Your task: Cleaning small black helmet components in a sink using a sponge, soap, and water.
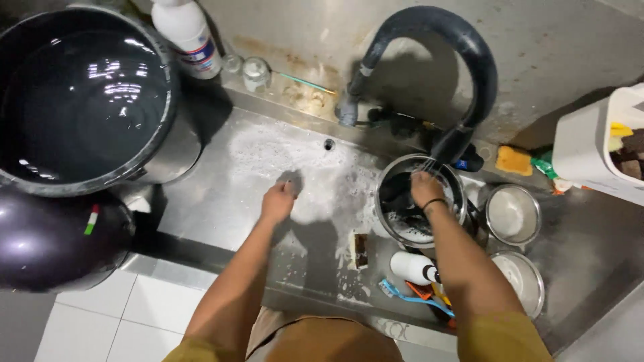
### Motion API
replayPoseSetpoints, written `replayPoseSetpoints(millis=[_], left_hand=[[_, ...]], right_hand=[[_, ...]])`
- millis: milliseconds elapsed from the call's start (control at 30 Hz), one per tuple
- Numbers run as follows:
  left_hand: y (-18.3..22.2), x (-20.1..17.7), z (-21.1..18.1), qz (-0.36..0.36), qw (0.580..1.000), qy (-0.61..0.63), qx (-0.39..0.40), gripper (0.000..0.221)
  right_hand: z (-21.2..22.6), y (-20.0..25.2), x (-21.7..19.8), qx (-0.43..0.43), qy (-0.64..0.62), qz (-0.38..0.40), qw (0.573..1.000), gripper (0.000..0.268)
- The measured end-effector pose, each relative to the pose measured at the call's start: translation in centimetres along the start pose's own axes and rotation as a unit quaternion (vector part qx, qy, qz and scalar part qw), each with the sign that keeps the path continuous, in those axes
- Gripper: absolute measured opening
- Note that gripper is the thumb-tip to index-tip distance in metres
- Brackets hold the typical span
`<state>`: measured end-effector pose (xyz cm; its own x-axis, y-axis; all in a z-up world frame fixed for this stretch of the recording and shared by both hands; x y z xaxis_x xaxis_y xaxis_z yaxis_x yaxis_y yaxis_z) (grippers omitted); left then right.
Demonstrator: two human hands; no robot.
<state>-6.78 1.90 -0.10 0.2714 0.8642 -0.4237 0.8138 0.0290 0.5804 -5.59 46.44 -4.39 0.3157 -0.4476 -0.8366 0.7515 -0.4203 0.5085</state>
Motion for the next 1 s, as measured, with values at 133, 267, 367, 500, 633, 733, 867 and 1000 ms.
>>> replayPoseSetpoints(millis=[133,267,367,500,633,733,867,1000], left_hand=[[-1.2,1.3,2.9,0.021,0.999,-0.046,0.007,0.039],[0.3,1.7,2.6,0.044,0.996,-0.079,-0.005,0.040],[2.0,1.6,0.8,0.046,0.997,-0.067,-0.008,0.041],[2.6,2.5,-3.2,0.053,0.998,-0.030,0.012,0.042],[6.0,4.9,-10.9,0.110,0.993,-0.007,0.049,0.049],[7.2,6.6,-14.8,0.140,0.985,-0.029,0.102,0.060],[6.2,5.0,-14.8,0.076,0.984,-0.113,0.117,0.058],[7.0,3.5,-13.2,0.036,0.994,-0.082,0.067,0.060]], right_hand=[[2.6,3.8,-0.4,0.012,0.096,0.040,0.995,0.059],[3.1,3.7,0.5,0.020,0.032,0.063,0.997,0.048],[3.9,3.8,-2.0,-0.066,0.116,0.136,0.982,0.054],[6.3,9.1,-9.2,-0.016,-0.001,0.115,0.993,0.064],[11.1,15.6,-11.8,-0.066,-0.102,0.042,0.992,0.048],[13.6,16.6,-9.0,-0.141,-0.157,0.001,0.977,0.039],[16.6,16.0,-2.8,-0.231,-0.276,0.007,0.933,0.048],[18.2,15.8,4.5,-0.298,-0.108,-0.035,0.948,0.050]])
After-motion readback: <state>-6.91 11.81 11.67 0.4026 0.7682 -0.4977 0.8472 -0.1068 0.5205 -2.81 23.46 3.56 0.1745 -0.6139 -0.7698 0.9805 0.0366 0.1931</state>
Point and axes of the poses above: each hand's wrist, its own y-axis away from the middle knuckle, its own x-axis out of the palm, z = x × y, the point moved 2 cm from there along -y, towards the middle knuckle, and after that the axes turned 2 degrees about y, right-handed, at the moved point
